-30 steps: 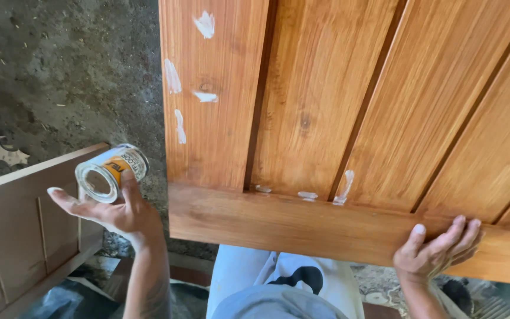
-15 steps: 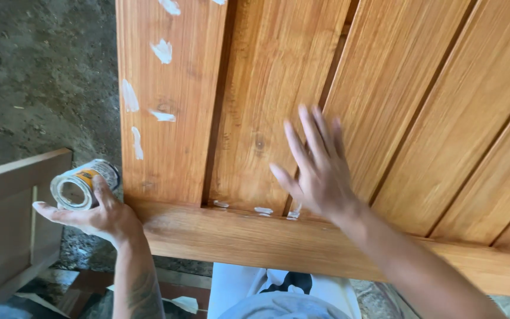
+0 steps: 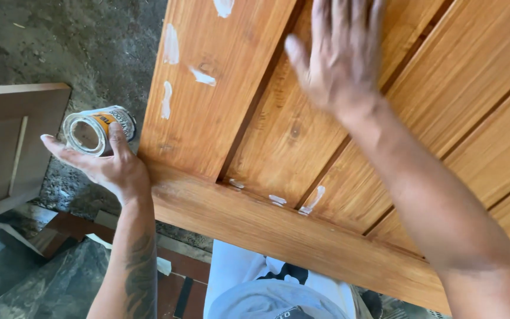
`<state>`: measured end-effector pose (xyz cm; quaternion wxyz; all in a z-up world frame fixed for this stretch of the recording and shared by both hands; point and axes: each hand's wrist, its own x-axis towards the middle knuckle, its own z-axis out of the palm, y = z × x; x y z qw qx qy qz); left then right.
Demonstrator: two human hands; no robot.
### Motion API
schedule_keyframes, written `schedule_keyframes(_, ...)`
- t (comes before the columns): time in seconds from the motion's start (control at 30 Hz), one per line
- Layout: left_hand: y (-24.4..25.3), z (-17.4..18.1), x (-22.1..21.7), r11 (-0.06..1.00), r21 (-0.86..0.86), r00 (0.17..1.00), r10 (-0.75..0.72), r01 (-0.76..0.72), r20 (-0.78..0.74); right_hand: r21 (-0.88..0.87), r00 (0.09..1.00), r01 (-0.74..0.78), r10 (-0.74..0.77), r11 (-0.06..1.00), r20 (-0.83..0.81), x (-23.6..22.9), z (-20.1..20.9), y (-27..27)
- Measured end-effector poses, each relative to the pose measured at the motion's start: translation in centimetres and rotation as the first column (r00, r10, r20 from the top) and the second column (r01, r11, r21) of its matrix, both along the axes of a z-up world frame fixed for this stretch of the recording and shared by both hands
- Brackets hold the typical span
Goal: Applying wood putty or filler to a wooden door using fingers.
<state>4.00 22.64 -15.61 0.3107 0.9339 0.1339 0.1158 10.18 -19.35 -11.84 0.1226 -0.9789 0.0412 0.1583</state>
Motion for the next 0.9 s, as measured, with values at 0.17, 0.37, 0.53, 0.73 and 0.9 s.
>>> schedule_keyframes(0.17, 2.3, -2.4, -0.8, 0.979, 0.200, 0.998, -0.053, 0.049, 0.019, 0.071, 0.967, -0.221, 0.228, 0.973, -0.114, -7.1, 0.5, 6.1)
schedule_keyframes(0.37, 1.7, -1.1, -0.9, 0.990, 0.113, 0.997, -0.078, 0.079, -0.014, -0.024, 0.942, -0.331, 0.332, 0.943, 0.042, -13.2, 0.0, 8.3)
schedule_keyframes(0.53, 2.5, -1.7, -0.6, 0.990, -0.030, 0.990, -0.138, 0.139, 0.032, 0.025, 0.974, -0.028, 0.022, 0.999, 0.225, -14.2, -1.2, 0.7)
schedule_keyframes(0.73, 2.9, -1.8, -0.6, 0.990, 0.063, 0.992, -0.127, 0.127, -0.006, -0.139, 0.865, 0.481, -0.442, 0.865, 0.238, -18.2, -4.1, -10.2)
schedule_keyframes(0.9, 4.9, -3.0, -1.1, 0.973, 0.158, 0.985, -0.162, 0.169, -0.059, -0.002, 0.762, 0.561, -0.516, 0.828, 0.391, -21.2, -6.0, -11.7)
